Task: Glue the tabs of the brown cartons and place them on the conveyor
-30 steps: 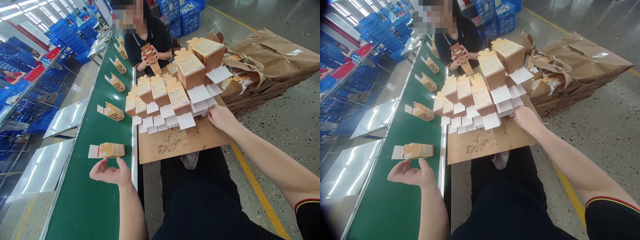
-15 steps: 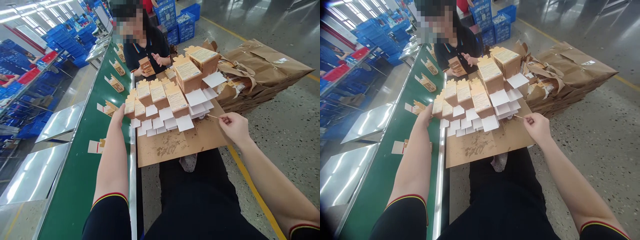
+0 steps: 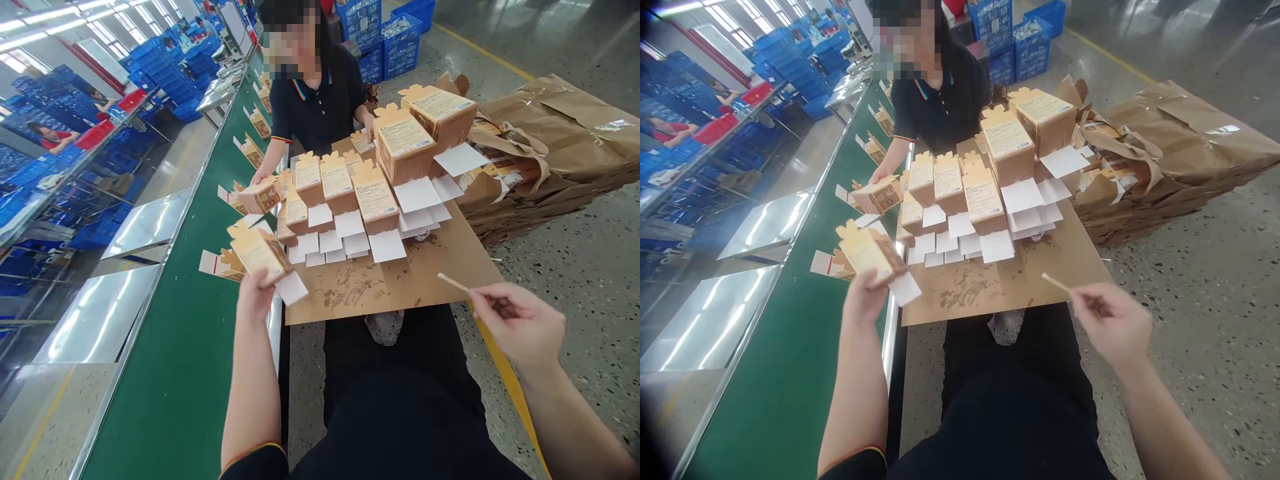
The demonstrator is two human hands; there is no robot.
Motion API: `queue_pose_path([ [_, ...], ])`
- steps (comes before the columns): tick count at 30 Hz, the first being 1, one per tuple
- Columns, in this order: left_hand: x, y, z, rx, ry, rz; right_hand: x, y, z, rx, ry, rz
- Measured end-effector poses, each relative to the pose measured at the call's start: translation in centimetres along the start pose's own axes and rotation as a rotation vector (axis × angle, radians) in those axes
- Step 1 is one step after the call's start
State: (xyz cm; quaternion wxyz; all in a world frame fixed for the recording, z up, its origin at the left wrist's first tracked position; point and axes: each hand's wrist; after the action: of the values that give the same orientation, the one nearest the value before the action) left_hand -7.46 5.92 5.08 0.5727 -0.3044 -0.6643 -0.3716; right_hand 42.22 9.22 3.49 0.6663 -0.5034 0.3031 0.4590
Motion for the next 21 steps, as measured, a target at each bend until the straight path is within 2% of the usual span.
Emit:
queue_pose_path([
  [2, -2.6, 1.5, -4.4, -0.025, -0.068, -0.079, -1.5, 2.1, -1.4, -0.178, -0.089, 0.083],
  [4, -4.9, 3.4, -7.2, -0.016, -0.125, -0.129, -2.5, 5.2, -2.3, -0.325, -0.203, 0.129],
  [7, -7.3, 5.5, -8.7, 0.001, -0.159, -0.115, -2.0, 10.3, -2.6, -0.440, -0.348, 0.102],
  [10, -8.2, 6.3, -8.5, -0.020, -0.187, -0.050, 0.0, 13.7, -2.2, -0.460, -0.436, 0.000],
  [14, -8.1, 6.3, -8.5, -0.026, -0.173, -0.003, 2.0, 15.2, -2.3, -0.508, -0.442, -0.075],
  [21, -8.1, 6.5, -8.9, -0.045, -0.120, 0.073, 2.1, 15.9, -4.0, -0.613, -0.456, -0.079],
])
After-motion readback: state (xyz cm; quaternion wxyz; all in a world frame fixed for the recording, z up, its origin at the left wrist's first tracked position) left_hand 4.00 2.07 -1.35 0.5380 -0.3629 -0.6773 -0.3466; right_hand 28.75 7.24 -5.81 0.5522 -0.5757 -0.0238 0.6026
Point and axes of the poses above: each hand's wrist, its own z-axis towards the middle knuckle, its own y-axis out of the palm, x = y × z, and after that the axes turned 7 degrees about -x, right-handed
